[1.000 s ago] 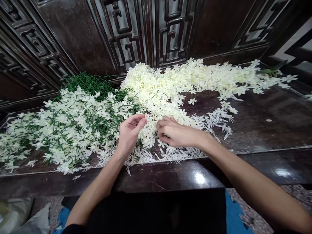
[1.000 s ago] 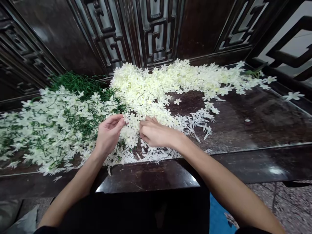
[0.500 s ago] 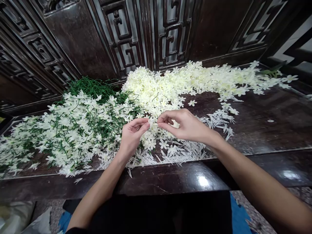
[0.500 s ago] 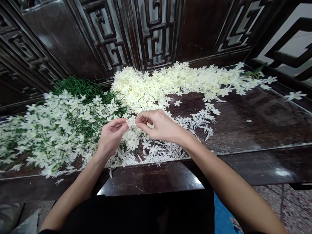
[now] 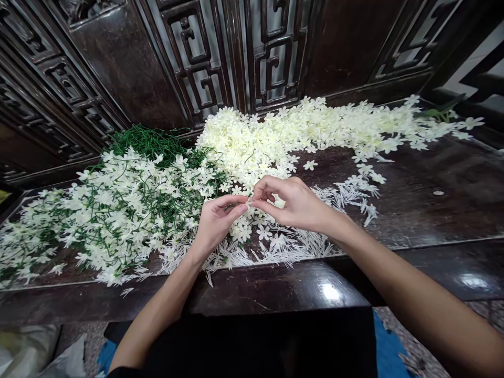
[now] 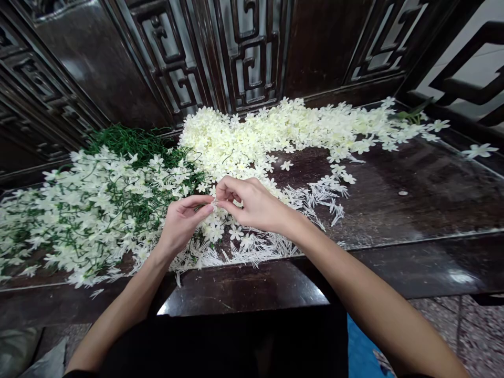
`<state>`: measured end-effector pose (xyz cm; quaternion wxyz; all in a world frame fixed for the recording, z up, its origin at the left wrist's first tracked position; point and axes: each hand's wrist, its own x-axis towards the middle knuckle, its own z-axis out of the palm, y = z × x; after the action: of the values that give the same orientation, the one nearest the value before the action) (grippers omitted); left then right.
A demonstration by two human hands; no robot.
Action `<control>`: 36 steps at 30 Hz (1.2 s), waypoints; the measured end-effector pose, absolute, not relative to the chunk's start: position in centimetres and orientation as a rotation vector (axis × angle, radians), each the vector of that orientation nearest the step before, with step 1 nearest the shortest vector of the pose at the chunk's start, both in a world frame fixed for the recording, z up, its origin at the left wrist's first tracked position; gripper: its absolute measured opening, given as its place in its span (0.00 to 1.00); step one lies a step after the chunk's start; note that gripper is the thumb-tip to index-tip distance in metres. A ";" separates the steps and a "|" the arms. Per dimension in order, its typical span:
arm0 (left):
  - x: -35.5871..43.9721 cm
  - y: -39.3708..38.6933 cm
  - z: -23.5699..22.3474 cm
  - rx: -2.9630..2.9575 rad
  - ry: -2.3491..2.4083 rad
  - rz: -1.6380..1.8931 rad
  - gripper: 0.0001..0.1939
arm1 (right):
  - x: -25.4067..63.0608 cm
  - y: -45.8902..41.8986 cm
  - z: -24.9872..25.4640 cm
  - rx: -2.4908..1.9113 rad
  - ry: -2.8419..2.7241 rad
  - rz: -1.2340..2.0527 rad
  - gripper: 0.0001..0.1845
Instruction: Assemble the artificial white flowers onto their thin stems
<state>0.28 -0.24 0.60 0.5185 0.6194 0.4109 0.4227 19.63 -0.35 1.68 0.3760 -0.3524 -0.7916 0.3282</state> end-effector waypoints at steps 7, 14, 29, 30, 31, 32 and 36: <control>0.3 -0.2 0.8 1.537 0.973 1.012 0.07 | 19.2 -0.5 1.6 -0.924 -2.021 0.844 0.02; 0.3 -0.3 0.7 1.610 0.966 1.068 0.09 | 19.2 -0.4 1.3 -0.922 -2.005 0.778 0.02; 0.0 -0.3 0.8 1.681 0.952 1.126 0.10 | 18.9 -0.7 1.6 -0.883 -1.908 0.798 0.04; 0.1 -0.3 0.7 1.680 0.942 1.135 0.11 | 18.8 -0.7 1.7 -0.882 -1.904 0.815 0.04; 0.1 -0.3 0.6 1.678 0.932 1.144 0.11 | 18.8 -0.8 1.7 -0.881 -1.900 0.826 0.04; 0.1 -0.3 0.5 1.677 0.923 1.152 0.11 | 18.7 -0.9 1.7 -0.883 -1.897 0.829 0.05; 0.0 -0.2 0.2 1.695 0.893 1.152 0.11 | 18.5 -1.1 1.9 -0.917 -1.881 0.796 0.06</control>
<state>0.03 -0.20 0.25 0.4376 0.6816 0.3593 0.4634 18.54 -1.10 1.88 0.4362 -0.3686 -0.7560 0.3200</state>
